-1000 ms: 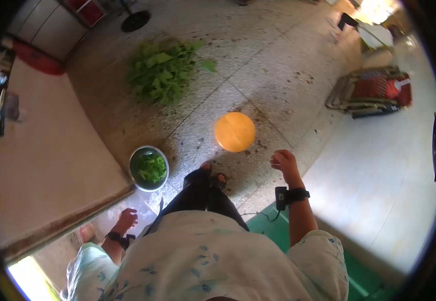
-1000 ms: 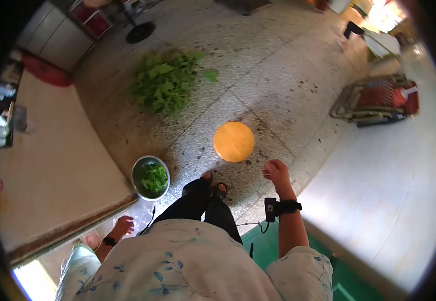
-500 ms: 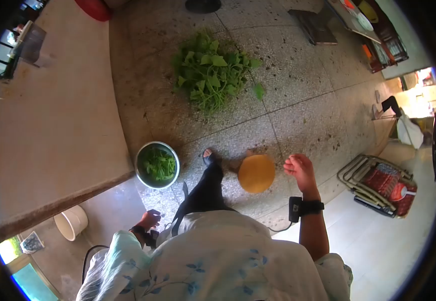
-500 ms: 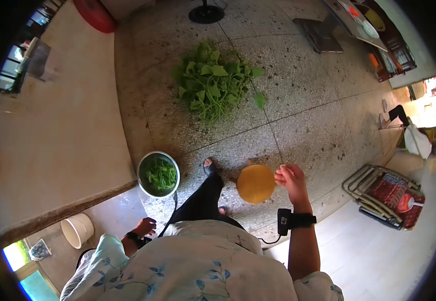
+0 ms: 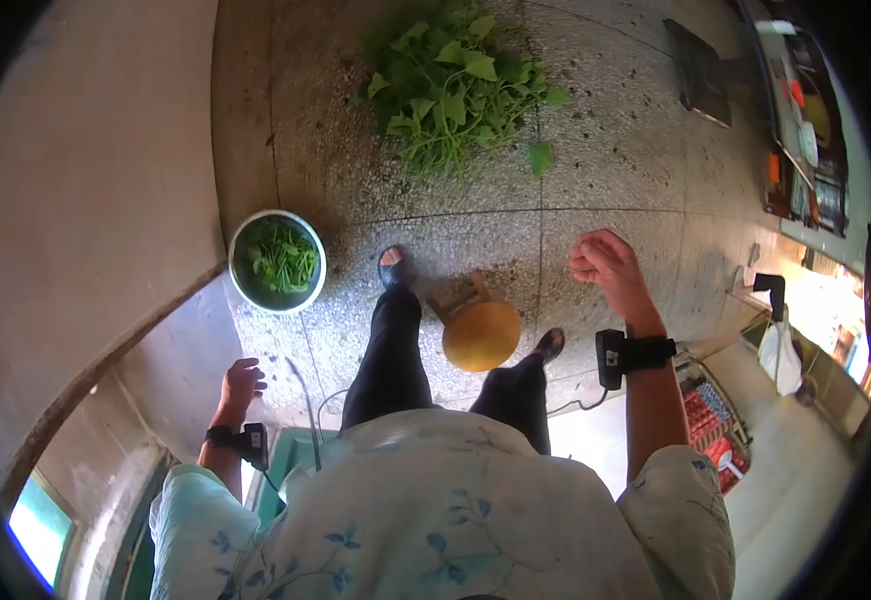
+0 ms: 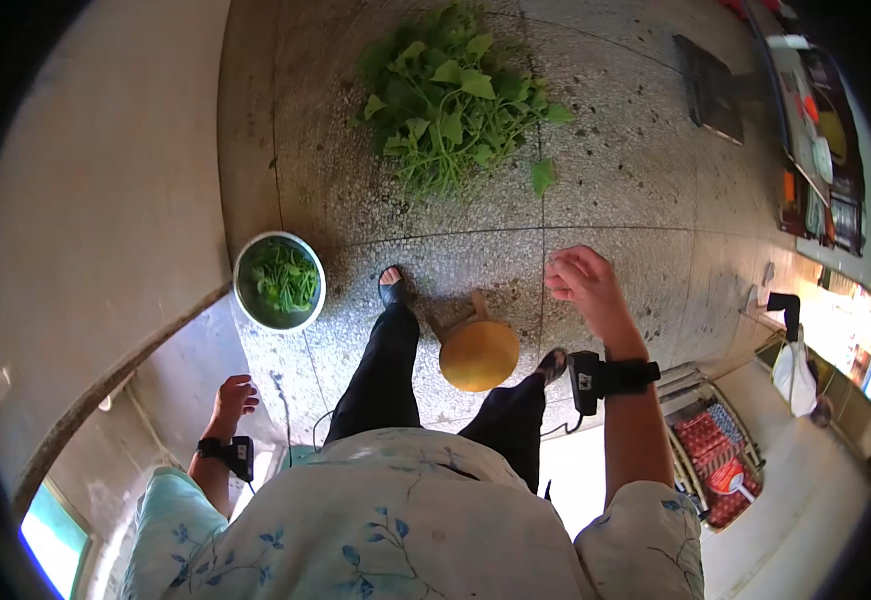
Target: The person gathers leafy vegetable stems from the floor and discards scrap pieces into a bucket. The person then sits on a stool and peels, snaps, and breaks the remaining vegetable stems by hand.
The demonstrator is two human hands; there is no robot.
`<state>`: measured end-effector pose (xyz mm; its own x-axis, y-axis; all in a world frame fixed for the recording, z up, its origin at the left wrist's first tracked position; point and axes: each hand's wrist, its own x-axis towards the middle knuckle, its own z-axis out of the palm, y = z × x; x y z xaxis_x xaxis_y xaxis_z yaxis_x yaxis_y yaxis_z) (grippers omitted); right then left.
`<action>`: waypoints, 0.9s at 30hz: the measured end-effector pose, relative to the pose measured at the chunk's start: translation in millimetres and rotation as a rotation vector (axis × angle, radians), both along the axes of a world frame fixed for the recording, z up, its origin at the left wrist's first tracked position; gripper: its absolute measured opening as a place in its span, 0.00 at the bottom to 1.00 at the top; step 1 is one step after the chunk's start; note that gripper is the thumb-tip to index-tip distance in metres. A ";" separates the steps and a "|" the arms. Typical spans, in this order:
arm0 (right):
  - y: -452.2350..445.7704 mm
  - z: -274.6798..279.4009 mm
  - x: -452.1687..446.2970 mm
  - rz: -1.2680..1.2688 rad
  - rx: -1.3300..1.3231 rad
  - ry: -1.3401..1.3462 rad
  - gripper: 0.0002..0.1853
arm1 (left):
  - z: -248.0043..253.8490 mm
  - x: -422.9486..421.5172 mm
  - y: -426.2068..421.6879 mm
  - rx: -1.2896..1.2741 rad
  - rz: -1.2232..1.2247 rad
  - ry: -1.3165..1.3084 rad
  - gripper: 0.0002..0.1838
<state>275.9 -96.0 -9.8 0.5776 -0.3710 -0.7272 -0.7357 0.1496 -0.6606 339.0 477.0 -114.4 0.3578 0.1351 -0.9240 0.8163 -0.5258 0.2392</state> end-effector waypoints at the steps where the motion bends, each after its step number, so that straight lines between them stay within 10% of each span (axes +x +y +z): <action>1: -5.6 -5.6 -0.3 0.018 0.010 0.016 0.10 | 3.3 -6.0 -3.5 0.017 0.028 -0.010 0.15; 17: -163.1 -198.1 -9.2 0.254 0.173 0.354 0.10 | -84.1 -170.0 -31.5 0.335 0.133 0.279 0.14; 19: -169.3 -228.4 -17.4 0.322 0.202 0.380 0.11 | -151.9 -184.4 -23.1 0.219 -0.392 0.060 0.11; 22: -185.8 -257.8 -49.8 0.285 0.199 0.474 0.12 | -176.5 -107.0 -151.8 0.184 -0.015 -0.031 0.12; 27: -248.1 -316.6 -155.4 0.158 0.099 0.598 0.11 | -229.3 -164.9 -144.6 -0.019 -0.130 0.551 0.13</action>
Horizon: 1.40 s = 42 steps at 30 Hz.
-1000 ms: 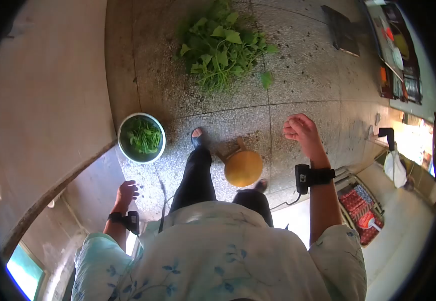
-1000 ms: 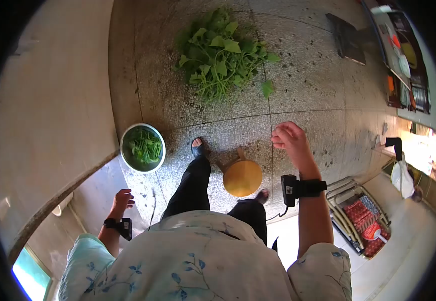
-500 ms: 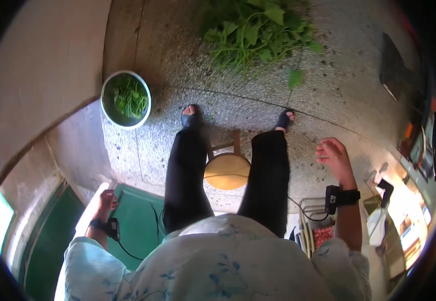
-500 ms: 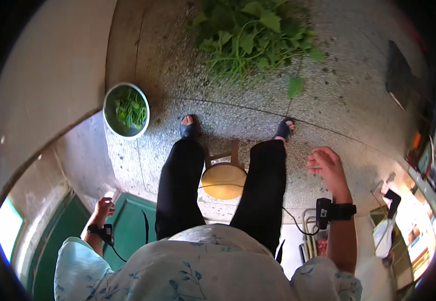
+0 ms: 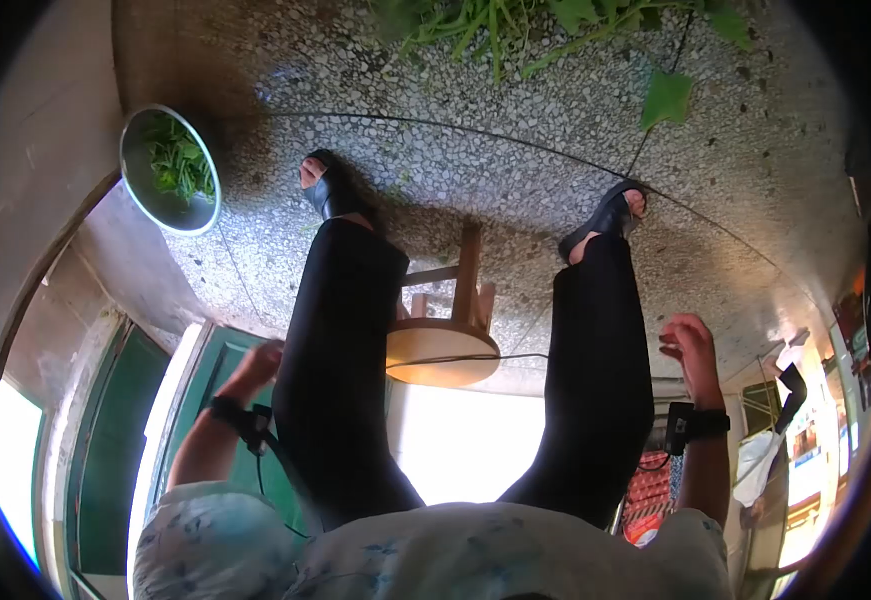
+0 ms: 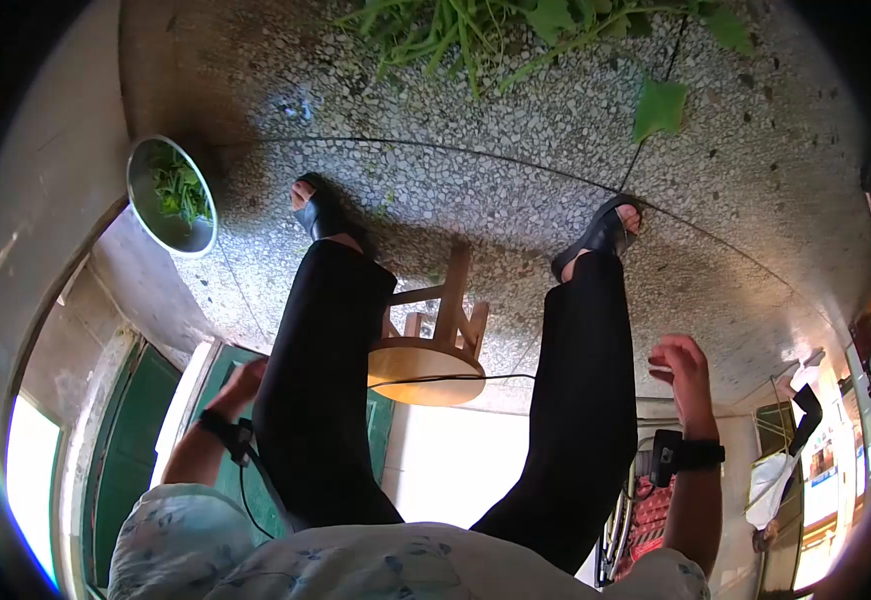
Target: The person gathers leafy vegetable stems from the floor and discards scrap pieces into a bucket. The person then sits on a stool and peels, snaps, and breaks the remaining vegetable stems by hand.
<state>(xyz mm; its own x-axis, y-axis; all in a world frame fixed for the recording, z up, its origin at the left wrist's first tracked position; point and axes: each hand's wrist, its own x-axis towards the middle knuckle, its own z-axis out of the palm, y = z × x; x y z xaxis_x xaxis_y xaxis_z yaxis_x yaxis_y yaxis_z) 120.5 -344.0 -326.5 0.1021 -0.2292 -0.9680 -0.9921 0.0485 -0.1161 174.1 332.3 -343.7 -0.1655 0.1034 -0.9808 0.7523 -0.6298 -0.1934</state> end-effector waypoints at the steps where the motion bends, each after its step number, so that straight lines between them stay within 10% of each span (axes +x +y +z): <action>1: -6.5 -8.1 -20.8 -0.083 0.025 0.098 0.10 | -0.9 -13.1 -6.4 -0.040 -0.056 0.124 0.13; 8: 4.6 -44.9 -94.2 0.055 0.446 0.238 0.17 | -75.4 -43.9 -40.3 -0.040 -0.072 0.137 0.12; 20: 5.7 -34.9 -23.3 0.090 0.270 0.452 0.19 | -257.6 118.3 -121.5 -0.096 0.092 -0.555 0.12; 42: 14.9 68.7 -150.2 -0.165 0.147 0.338 0.21 | -209.3 -49.1 14.1 -0.030 0.152 -0.348 0.12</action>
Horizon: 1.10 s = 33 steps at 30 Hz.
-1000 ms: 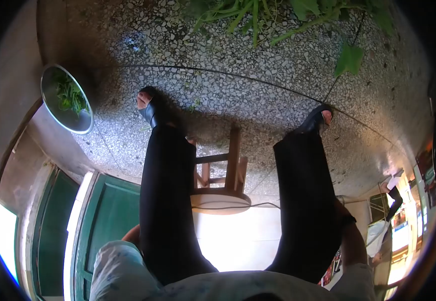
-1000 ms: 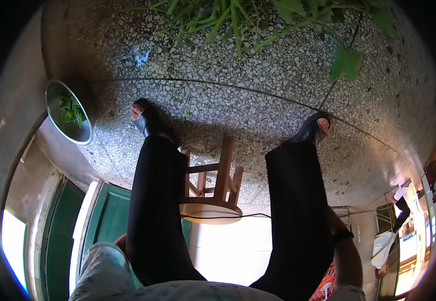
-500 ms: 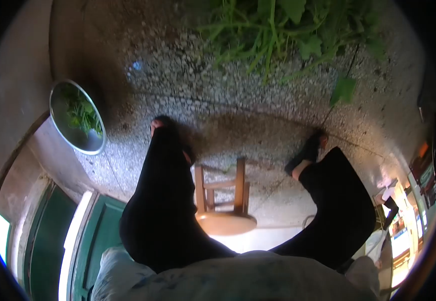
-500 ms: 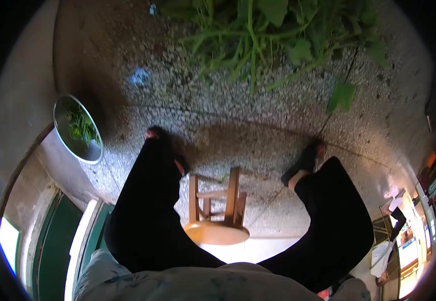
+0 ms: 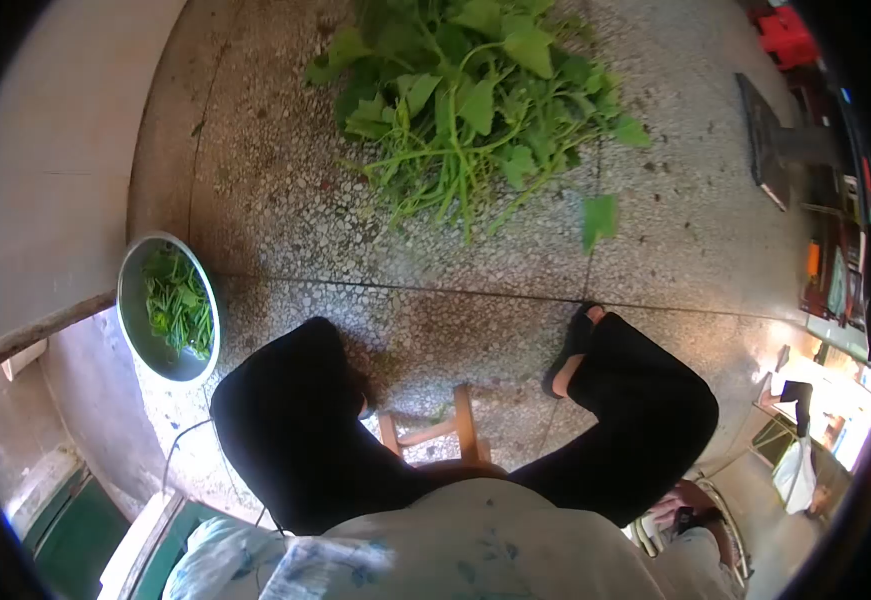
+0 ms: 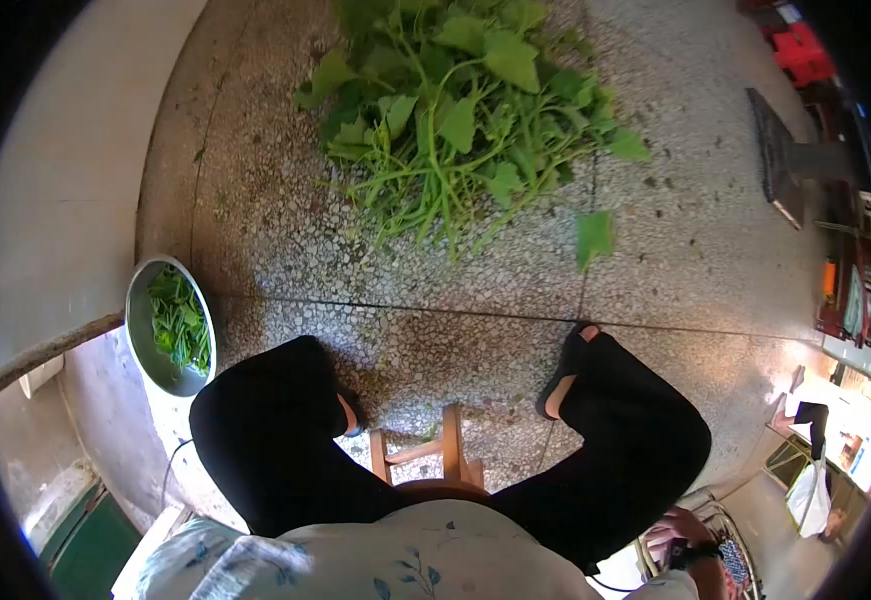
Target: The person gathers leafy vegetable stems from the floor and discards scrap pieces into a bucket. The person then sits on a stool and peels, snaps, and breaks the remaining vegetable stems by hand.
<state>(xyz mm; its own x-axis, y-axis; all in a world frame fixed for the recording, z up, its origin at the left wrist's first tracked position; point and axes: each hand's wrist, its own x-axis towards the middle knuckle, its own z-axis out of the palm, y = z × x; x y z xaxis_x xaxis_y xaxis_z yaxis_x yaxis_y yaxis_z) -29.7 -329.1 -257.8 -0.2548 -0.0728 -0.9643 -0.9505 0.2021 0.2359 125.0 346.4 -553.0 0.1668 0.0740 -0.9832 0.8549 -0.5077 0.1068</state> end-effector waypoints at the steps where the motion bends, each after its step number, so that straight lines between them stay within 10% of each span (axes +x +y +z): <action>1: -12.4 -12.6 -42.9 -0.039 0.034 -0.114 0.22 | 2.3 -11.1 3.4 0.002 0.013 0.002 0.12; 12: 52.9 100.2 46.7 0.617 -0.399 -1.002 0.27 | 7.9 -53.9 11.6 -0.135 0.000 -0.175 0.12; 16: 89.6 158.7 65.9 0.719 -0.378 -1.316 0.28 | 6.8 8.9 19.1 -0.389 -0.118 -0.661 0.12; 17: 97.9 171.3 69.6 0.724 -0.382 -1.344 0.28 | 74.4 41.3 -9.4 -0.461 0.399 -0.429 0.11; 23: 122.1 227.7 103.8 0.905 -0.314 -1.814 0.29 | 271.3 150.4 -32.7 -0.547 0.375 -1.258 0.10; 28: 118.5 272.6 172.4 0.892 -0.296 -2.104 0.19 | 474.3 177.4 -97.5 -0.548 -0.139 -1.520 0.13; 33: 128.3 266.2 255.6 0.745 -0.249 -2.209 0.14 | 558.8 197.3 -193.5 -0.603 -0.582 -1.717 0.12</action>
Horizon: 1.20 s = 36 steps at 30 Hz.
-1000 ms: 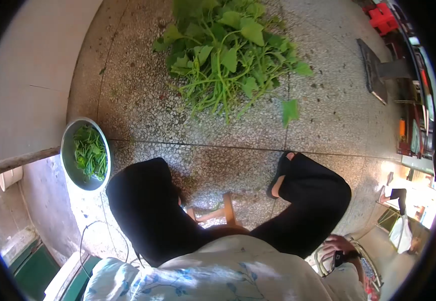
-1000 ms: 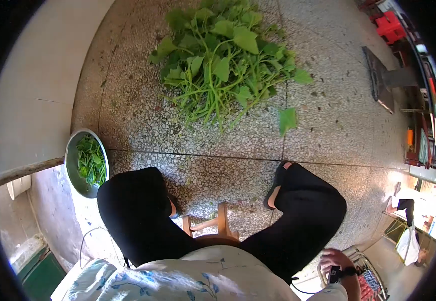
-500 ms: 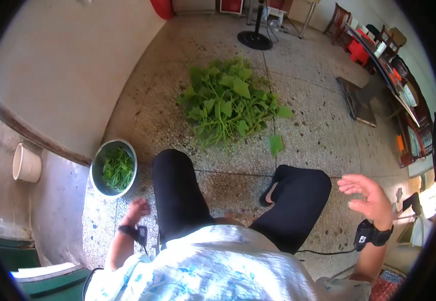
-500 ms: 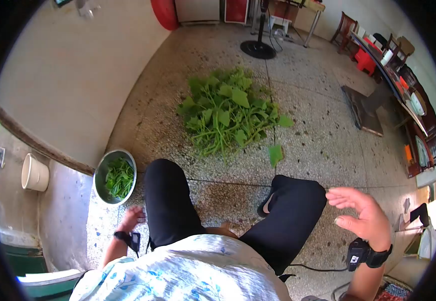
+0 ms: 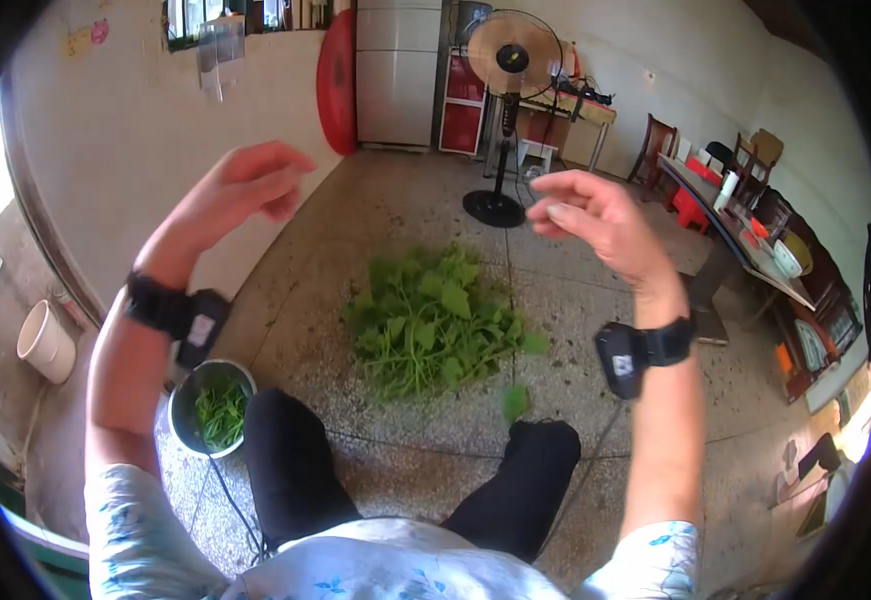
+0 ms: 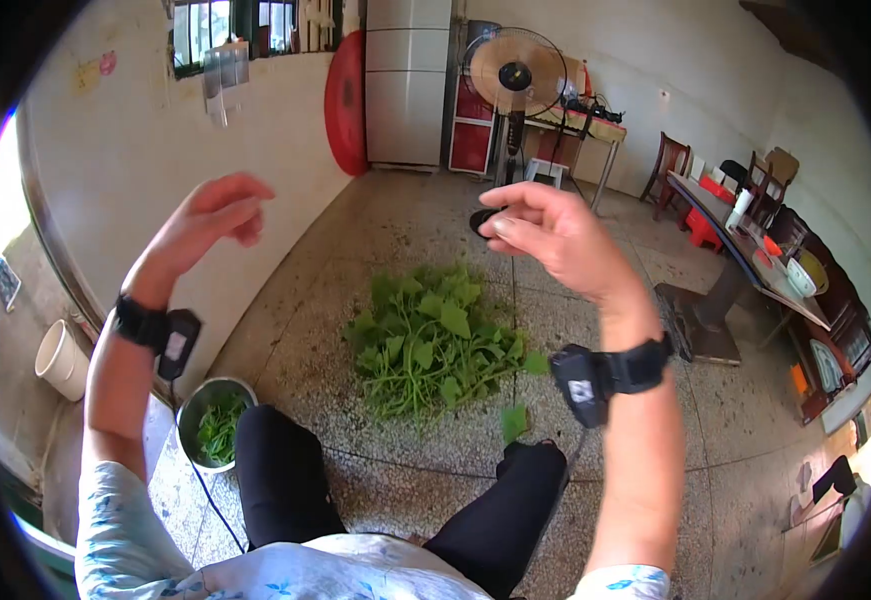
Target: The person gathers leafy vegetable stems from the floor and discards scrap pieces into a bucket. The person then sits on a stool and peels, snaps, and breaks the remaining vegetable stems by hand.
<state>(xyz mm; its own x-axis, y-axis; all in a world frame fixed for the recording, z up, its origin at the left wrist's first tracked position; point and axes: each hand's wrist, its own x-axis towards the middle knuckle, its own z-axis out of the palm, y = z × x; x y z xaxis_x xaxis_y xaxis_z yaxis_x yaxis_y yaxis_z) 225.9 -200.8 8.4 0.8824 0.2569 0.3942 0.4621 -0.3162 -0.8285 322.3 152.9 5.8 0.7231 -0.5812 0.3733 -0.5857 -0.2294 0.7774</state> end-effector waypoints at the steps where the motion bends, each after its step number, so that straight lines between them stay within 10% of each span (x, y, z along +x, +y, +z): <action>1: 2.5 -7.3 13.7 -0.015 0.076 0.014 0.14 | 4.9 7.8 -21.0 -0.063 -0.034 0.006 0.12; 8: 5.9 -201.3 87.6 -0.371 0.819 0.264 0.11 | -151.6 112.2 -146.4 -0.347 -0.025 0.600 0.12; 12: -4.9 -296.5 75.7 -0.477 0.618 0.586 0.09 | -341.9 147.3 -162.6 0.072 0.027 0.897 0.10; 15: -13.1 -323.0 65.7 -0.399 0.279 0.636 0.08 | -542.4 180.7 -153.8 0.466 -0.043 0.581 0.13; 17: -12.3 -324.0 60.7 -0.343 0.303 0.635 0.08 | -583.2 174.3 -162.2 0.568 -0.060 0.561 0.14; 26: -40.7 -332.1 43.3 -0.362 0.152 0.749 0.07 | -553.5 163.6 -233.9 0.524 0.613 0.796 0.16; 36: -10.9 -360.6 61.9 -0.305 0.106 0.648 0.09 | -428.0 131.4 -192.4 -0.152 0.128 1.275 0.08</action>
